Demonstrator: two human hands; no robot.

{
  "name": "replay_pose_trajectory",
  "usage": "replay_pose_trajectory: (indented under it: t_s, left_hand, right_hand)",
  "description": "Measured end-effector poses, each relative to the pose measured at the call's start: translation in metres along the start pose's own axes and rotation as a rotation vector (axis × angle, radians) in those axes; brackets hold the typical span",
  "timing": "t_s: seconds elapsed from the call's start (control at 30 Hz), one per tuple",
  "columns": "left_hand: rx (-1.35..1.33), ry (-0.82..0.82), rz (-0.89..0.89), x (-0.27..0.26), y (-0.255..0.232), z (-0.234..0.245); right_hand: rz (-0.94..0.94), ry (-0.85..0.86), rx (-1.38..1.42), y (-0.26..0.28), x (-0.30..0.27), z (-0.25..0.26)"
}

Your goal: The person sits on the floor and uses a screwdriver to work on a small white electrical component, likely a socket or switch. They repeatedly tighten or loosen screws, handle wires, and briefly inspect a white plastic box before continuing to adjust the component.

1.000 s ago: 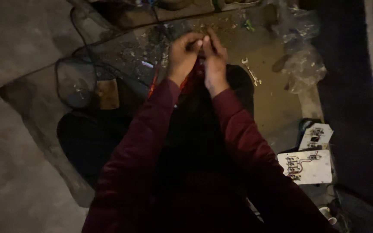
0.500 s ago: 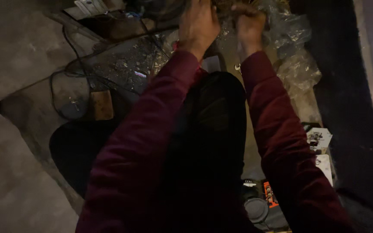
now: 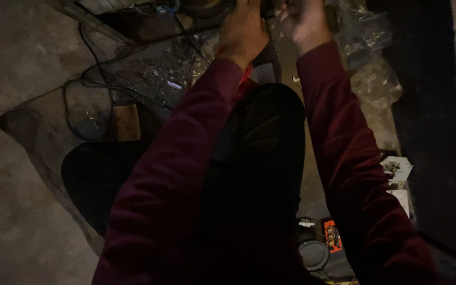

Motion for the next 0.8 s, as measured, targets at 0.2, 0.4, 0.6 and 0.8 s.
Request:
replay_pose_trajectory:
  t_s: [0.2, 0.4, 0.6, 0.8]
  left_hand:
    - [0.031, -0.015, -0.034, 0.001, -0.004, 0.009]
    - [-0.034, 0.053, 0.020, -0.006, -0.007, 0.010]
    - [-0.002, -0.016, -0.053, -0.004, -0.008, 0.010]
    - [-0.054, -0.034, -0.069, -0.005, -0.003, 0.004]
  right_hand:
    - [0.064, 0.444, 0.055, 0.011, -0.032, -0.043]
    - [0.148, 0.043, -0.114, 0.008, -0.020, -0.010]
    - [0.191, 0.196, -0.185, 0.010, -0.023, -0.001]
    - [0.219, -0.039, -0.037, 0.009, -0.047, 0.006]
Point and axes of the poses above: each hand's wrist, its own x-axis towards the middle knuckle, its own z-axis out of the back of the hand, y = z × x, the point moved 8 cm from there along x, towards the middle knuckle, and after that the axes turned 3 degrees about -x, right-handed, at the moved point
